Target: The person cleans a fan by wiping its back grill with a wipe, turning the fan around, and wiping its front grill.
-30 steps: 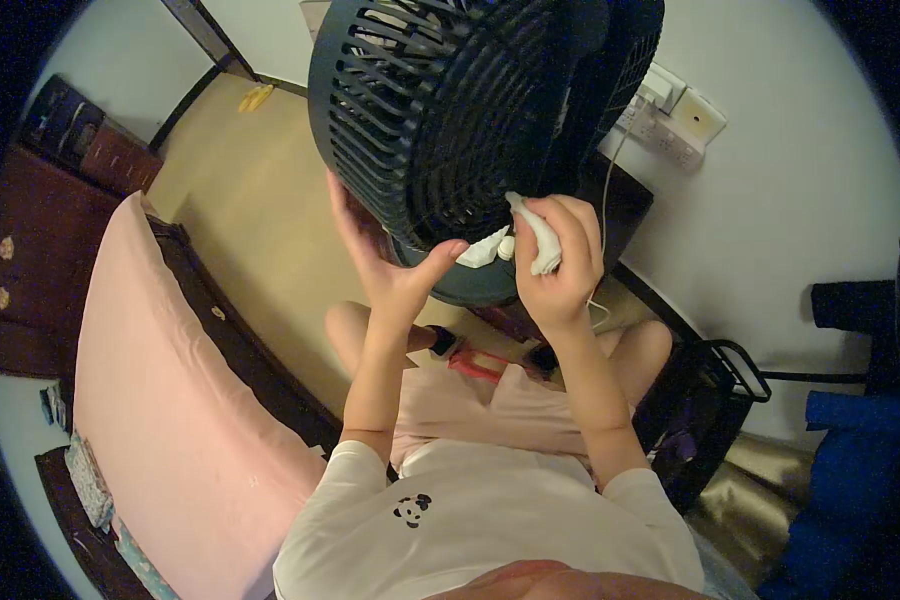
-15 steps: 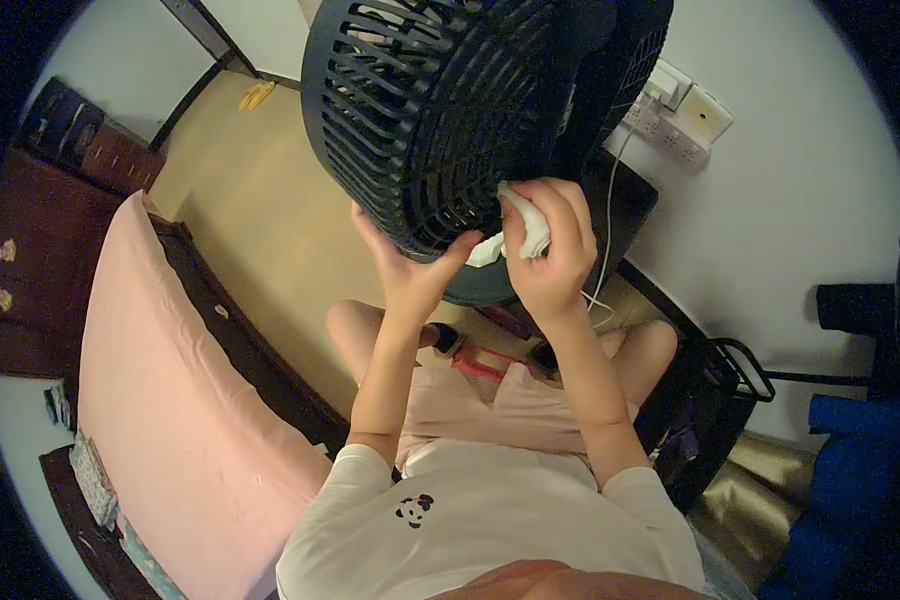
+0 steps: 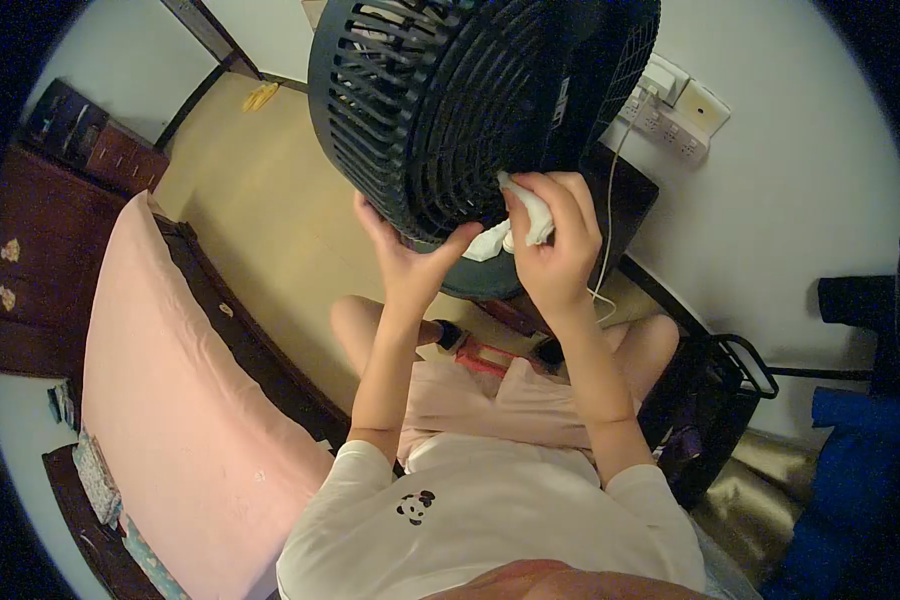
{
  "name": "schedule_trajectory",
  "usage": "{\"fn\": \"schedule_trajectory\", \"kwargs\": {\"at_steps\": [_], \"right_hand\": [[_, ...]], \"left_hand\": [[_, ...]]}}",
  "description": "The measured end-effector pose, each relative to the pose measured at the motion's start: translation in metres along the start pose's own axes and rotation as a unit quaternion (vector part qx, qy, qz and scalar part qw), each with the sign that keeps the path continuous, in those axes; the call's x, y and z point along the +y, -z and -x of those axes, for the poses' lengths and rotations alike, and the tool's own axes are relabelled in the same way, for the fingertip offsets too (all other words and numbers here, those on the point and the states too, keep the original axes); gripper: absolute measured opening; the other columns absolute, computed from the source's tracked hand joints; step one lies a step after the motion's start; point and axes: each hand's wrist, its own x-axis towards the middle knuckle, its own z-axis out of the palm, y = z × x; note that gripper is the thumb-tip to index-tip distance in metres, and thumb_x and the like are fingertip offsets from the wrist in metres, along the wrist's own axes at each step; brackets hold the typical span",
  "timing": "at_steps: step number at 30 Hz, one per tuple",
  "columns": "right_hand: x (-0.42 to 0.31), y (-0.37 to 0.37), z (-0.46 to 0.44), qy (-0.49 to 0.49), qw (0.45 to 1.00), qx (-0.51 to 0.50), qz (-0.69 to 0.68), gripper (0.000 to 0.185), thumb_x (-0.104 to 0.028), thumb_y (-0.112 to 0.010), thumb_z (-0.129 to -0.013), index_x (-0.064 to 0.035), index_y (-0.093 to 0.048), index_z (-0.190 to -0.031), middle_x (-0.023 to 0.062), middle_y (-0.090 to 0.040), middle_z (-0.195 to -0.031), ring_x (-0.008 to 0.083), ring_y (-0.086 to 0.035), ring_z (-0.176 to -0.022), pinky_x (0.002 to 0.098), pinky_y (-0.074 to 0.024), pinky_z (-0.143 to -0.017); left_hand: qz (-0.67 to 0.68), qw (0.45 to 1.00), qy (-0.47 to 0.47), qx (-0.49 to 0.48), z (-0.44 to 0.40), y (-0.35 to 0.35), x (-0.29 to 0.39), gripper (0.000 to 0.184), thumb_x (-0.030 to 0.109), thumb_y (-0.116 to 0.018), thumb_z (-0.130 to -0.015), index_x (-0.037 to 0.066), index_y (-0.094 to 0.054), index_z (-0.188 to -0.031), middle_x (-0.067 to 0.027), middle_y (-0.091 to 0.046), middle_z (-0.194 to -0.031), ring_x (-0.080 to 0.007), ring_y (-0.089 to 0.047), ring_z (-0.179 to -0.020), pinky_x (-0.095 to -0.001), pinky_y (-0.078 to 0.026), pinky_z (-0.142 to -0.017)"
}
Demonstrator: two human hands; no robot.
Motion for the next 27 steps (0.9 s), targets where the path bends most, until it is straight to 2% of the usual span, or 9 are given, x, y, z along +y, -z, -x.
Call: {"fn": "schedule_trajectory", "kwargs": {"at_steps": [3,6,9,11,12,16,18,21,27], "right_hand": [[0.005,0.011,0.005,0.000,1.000,0.028,-0.007,0.026,0.004,-0.064,-0.071,-0.0012,-0.058,-0.095,0.0117,-0.055,-0.083,0.0280,-0.056,-0.076,0.0328,-0.0461,-0.066],[-0.005,0.026,0.014,-0.018,0.997,0.059,0.050,0.027,0.004,-0.062,-0.072,0.0007,-0.056,-0.098,0.0121,-0.056,-0.087,0.0272,-0.055,-0.080,0.0324,-0.0449,-0.072],[-0.010,0.032,0.023,-0.072,0.994,0.061,0.050,0.032,0.003,-0.061,-0.072,0.0001,-0.055,-0.104,0.0123,-0.057,-0.092,0.0268,-0.053,-0.082,0.0328,-0.0431,-0.076],[-0.009,0.033,0.027,-0.043,0.991,0.057,-0.117,0.040,0.003,-0.062,-0.070,-0.0013,-0.054,-0.109,0.0119,-0.057,-0.092,0.0276,-0.052,-0.082,0.0348,-0.0432,-0.077],[-0.008,0.036,0.015,0.050,0.996,0.047,-0.059,0.039,0.000,-0.065,-0.066,-0.0048,-0.059,-0.105,0.0107,-0.057,-0.093,0.0261,-0.052,-0.082,0.0341,-0.0447,-0.073],[-0.037,0.028,-0.024,0.160,0.983,0.016,0.084,0.034,0.008,-0.065,-0.060,-0.0041,-0.062,-0.092,0.0138,-0.056,-0.099,0.0243,-0.053,-0.086,0.0319,-0.0461,-0.072],[-0.040,0.002,-0.044,0.230,0.962,0.148,0.016,0.028,-0.003,-0.069,-0.061,-0.0097,-0.067,-0.089,0.0063,-0.057,-0.091,0.0244,-0.054,-0.084,0.0320,-0.0474,-0.072],[-0.054,-0.014,-0.071,0.255,0.951,0.175,0.004,0.037,0.011,-0.060,-0.059,-0.0056,-0.067,-0.091,0.0070,-0.059,-0.092,0.0231,-0.055,-0.082,0.0298,-0.0465,-0.069],[-0.052,-0.027,-0.059,0.259,0.959,0.117,0.001,0.026,0.008,-0.064,-0.061,-0.0005,-0.065,-0.086,0.0090,-0.059,-0.085,0.0260,-0.059,-0.076,0.0337,-0.0497,-0.066]], "left_hand": [[0.023,0.999,-0.033,-0.013,0.005,0.007,-0.016,0.118,0.017,-0.087,-0.051,0.003,-0.008,-0.137,-0.0155,-0.030,-0.133,-0.0246,-0.033,-0.123,-0.0360,-0.026,-0.103],[0.090,0.986,-0.142,-0.002,0.012,0.006,-0.011,0.112,0.034,-0.080,-0.063,0.004,-0.005,-0.140,-0.0149,-0.019,-0.142,-0.0269,-0.028,-0.129,-0.0386,-0.023,-0.105],[0.172,0.977,-0.063,0.110,0.009,0.007,0.007,0.075,0.046,-0.055,-0.084,0.003,-0.023,-0.137,-0.0152,-0.024,-0.142,-0.0296,-0.029,-0.129,-0.0424,-0.023,-0.106],[0.078,0.981,-0.107,0.142,0.006,0.021,0.002,0.053,0.042,-0.029,-0.095,0.000,-0.044,-0.124,-0.0166,-0.038,-0.134,-0.0311,-0.034,-0.126,-0.0447,-0.022,-0.107],[0.129,0.970,-0.166,0.126,0.001,0.029,-0.007,0.048,0.034,-0.026,-0.098,-0.003,-0.052,-0.114,-0.0193,-0.048,-0.125,-0.0294,-0.038,-0.123,-0.0433,-0.023,-0.107],[0.160,0.948,-0.267,0.065,-0.023,0.046,0.006,0.046,0.032,-0.031,-0.097,-0.006,-0.050,-0.115,-0.0192,-0.048,-0.124,-0.0274,-0.040,-0.122,-0.0409,-0.025,-0.106],[0.143,0.956,-0.176,0.186,-0.033,0.030,0.032,0.045,0.031,-0.037,-0.095,-0.004,-0.047,-0.121,-0.0187,-0.047,-0.126,-0.0257,-0.041,-0.121,-0.0403,-0.027,-0.104],[0.194,0.969,-0.102,0.113,-0.044,0.027,0.030,0.049,0.033,-0.043,-0.093,-0.002,-0.041,-0.127,-0.0150,-0.045,-0.129,-0.0224,-0.042,-0.120,-0.0380,-0.028,-0.102],[0.171,0.976,-0.070,0.118,-0.032,0.019,0.027,0.026,0.024,-0.047,-0.094,0.002,-0.060,-0.094,0.0003,-0.055,-0.096,-0.0074,-0.052,-0.087,-0.0239,-0.044,-0.072]]}}
